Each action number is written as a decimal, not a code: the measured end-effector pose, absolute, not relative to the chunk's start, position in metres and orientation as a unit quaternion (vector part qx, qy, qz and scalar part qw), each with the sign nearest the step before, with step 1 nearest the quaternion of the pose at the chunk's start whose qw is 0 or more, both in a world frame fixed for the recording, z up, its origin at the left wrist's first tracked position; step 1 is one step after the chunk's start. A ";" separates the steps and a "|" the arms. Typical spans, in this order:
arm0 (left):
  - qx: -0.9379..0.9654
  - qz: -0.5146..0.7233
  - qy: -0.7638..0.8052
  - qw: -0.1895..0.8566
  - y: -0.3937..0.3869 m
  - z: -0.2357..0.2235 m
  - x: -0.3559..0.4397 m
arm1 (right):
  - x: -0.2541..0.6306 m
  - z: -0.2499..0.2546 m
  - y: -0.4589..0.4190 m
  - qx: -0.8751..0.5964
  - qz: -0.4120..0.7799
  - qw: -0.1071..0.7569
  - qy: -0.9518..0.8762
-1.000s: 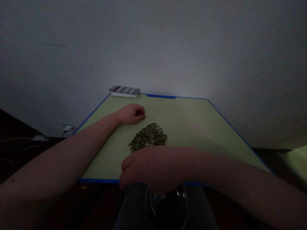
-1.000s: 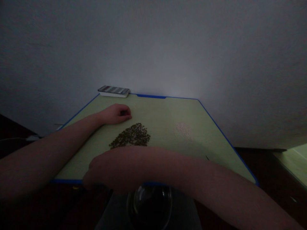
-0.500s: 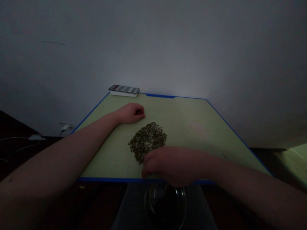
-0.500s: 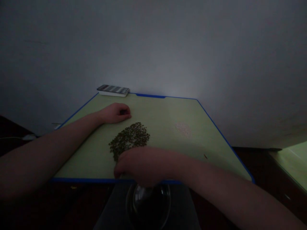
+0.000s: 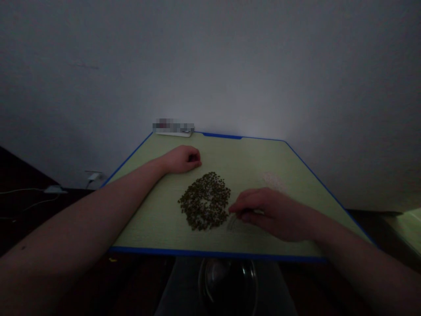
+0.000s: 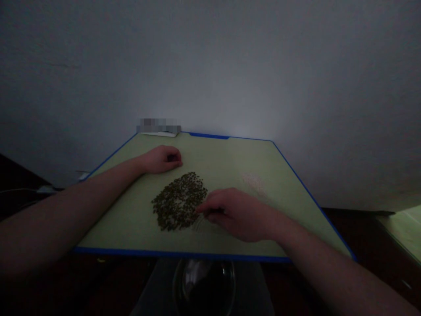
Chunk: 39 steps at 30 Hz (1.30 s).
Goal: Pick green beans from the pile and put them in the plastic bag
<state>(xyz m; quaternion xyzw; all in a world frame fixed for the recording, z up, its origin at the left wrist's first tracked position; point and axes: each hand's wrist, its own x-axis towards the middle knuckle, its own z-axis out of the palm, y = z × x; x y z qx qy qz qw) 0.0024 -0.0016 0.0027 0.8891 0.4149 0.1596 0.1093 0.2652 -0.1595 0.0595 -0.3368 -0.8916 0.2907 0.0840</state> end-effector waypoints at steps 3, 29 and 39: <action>0.888 0.162 0.414 0.116 -0.001 0.002 0.002 | 0.281 0.054 -0.150 -0.390 0.237 0.067 -0.887; 0.886 0.166 0.417 0.113 -0.001 0.002 0.002 | 0.254 0.049 -0.171 -0.410 0.288 0.017 -0.865; 0.887 0.166 0.415 0.114 0.000 0.001 0.002 | 0.236 0.038 -0.176 -0.404 0.288 0.089 -0.863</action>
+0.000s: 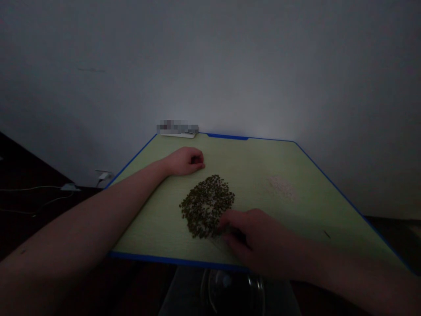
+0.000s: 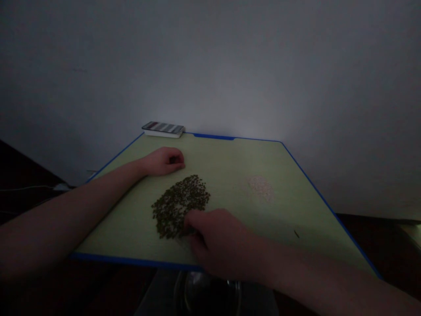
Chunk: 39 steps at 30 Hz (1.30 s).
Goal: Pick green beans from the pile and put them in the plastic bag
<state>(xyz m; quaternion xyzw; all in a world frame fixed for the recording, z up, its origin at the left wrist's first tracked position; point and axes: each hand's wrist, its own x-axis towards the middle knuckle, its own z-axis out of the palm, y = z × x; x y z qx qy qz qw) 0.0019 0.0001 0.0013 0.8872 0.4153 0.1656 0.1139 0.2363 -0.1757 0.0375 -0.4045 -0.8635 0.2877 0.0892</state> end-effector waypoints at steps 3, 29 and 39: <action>0.889 0.167 0.413 0.108 0.000 0.002 0.002 | 0.247 0.042 -0.173 -0.437 0.294 0.060 -0.848; 0.888 0.168 0.410 0.119 -0.001 0.002 0.001 | 0.281 0.053 -0.153 -0.493 0.281 -0.026 -0.823; 0.885 0.160 0.420 0.124 -0.001 0.003 0.002 | 0.278 0.051 -0.151 -0.487 0.268 -0.021 -0.831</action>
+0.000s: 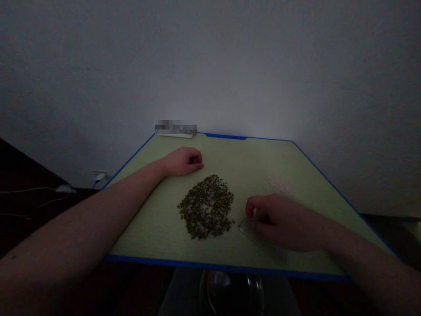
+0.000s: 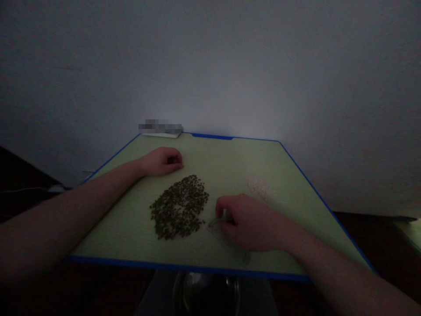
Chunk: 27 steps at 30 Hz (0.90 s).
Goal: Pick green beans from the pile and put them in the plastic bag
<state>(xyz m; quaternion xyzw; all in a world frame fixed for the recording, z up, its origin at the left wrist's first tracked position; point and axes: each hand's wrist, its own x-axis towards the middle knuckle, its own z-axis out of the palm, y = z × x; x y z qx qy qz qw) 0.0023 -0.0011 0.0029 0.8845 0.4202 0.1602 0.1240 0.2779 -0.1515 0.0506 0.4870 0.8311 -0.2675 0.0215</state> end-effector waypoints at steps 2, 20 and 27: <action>0.885 0.159 0.420 0.122 -0.001 0.003 0.002 | 0.280 0.050 -0.149 0.492 -0.263 0.018 0.830; 0.888 0.170 0.411 0.117 -0.002 0.000 0.001 | 0.297 0.049 -0.138 0.486 -0.247 0.026 0.838; 0.888 0.170 0.411 0.120 0.000 0.000 0.001 | 0.293 0.050 -0.139 0.462 -0.261 0.028 0.847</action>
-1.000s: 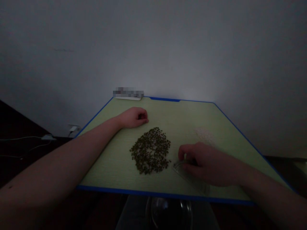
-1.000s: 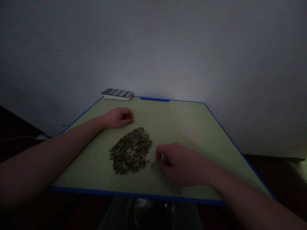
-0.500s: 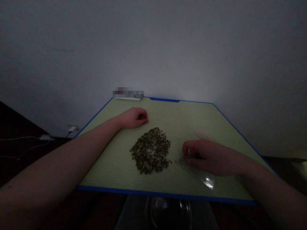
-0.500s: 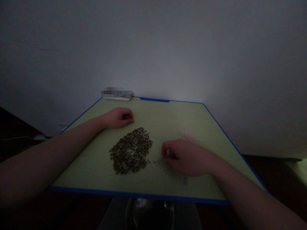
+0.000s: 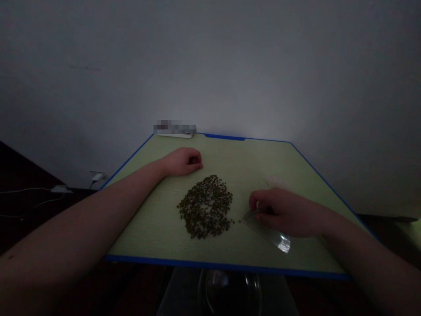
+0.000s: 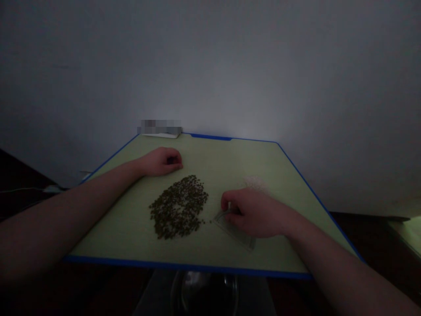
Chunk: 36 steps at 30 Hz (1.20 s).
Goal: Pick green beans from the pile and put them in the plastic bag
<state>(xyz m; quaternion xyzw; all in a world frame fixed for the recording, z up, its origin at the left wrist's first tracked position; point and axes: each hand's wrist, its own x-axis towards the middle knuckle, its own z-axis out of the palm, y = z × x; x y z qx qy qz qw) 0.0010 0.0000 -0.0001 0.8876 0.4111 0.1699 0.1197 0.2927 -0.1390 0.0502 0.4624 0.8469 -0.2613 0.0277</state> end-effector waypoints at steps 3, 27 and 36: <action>0.888 0.168 0.411 0.116 0.000 0.001 0.001 | 0.291 0.050 -0.140 0.461 -0.265 0.026 0.847; 0.887 0.162 0.415 0.118 -0.001 0.002 0.002 | 0.306 0.047 -0.122 0.555 -0.160 -0.009 0.816; 0.888 0.159 0.416 0.116 -0.001 0.002 0.003 | 0.299 0.048 -0.127 0.481 -0.220 0.006 0.849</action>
